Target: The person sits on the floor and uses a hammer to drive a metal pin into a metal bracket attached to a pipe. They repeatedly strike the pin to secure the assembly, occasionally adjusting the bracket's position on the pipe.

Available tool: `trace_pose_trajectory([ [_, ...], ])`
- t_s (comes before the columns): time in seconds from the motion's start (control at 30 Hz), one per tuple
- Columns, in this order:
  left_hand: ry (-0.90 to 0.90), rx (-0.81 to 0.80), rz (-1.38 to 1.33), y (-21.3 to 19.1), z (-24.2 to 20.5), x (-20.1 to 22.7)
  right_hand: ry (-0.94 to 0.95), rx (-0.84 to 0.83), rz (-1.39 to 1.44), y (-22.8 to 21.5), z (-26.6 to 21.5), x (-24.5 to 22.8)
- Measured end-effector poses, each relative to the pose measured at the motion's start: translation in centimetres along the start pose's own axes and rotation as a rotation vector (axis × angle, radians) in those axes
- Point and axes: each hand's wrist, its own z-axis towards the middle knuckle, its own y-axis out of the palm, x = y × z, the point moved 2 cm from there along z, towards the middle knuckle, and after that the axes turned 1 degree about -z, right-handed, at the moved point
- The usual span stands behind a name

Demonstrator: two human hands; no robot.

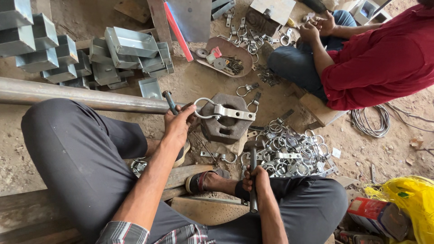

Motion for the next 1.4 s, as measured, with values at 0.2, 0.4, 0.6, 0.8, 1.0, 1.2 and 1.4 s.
trace_pose_trajectory([
  [0.2,-0.012,0.013,0.057,0.4,0.5,-0.7,-0.009,0.015,-0.025,0.5,-0.5,-0.3],
  [0.4,0.106,0.096,0.351,0.8,1.0,-0.1,-0.013,0.008,-0.054,1.0,-0.8,-0.3],
  [0.6,0.406,-0.273,0.427,3.8,-1.6,2.6,-0.002,-0.007,-0.019,0.1,0.3,0.0],
  [0.8,0.56,-0.651,0.618,9.6,-5.5,2.8,0.015,-0.051,0.011,-0.5,1.5,0.5],
  [1.0,0.255,-0.636,0.621,11.7,-5.8,-0.1,-0.002,-0.014,0.011,-0.2,0.8,0.5],
  [1.2,0.095,-0.704,0.41,12.3,-4.4,-1.2,-0.035,-0.008,0.062,-0.2,0.3,-0.1],
  [1.4,0.44,-0.8,0.61,12.7,-4.0,-1.0,-0.023,-0.056,0.135,-1.0,1.6,0.3],
])
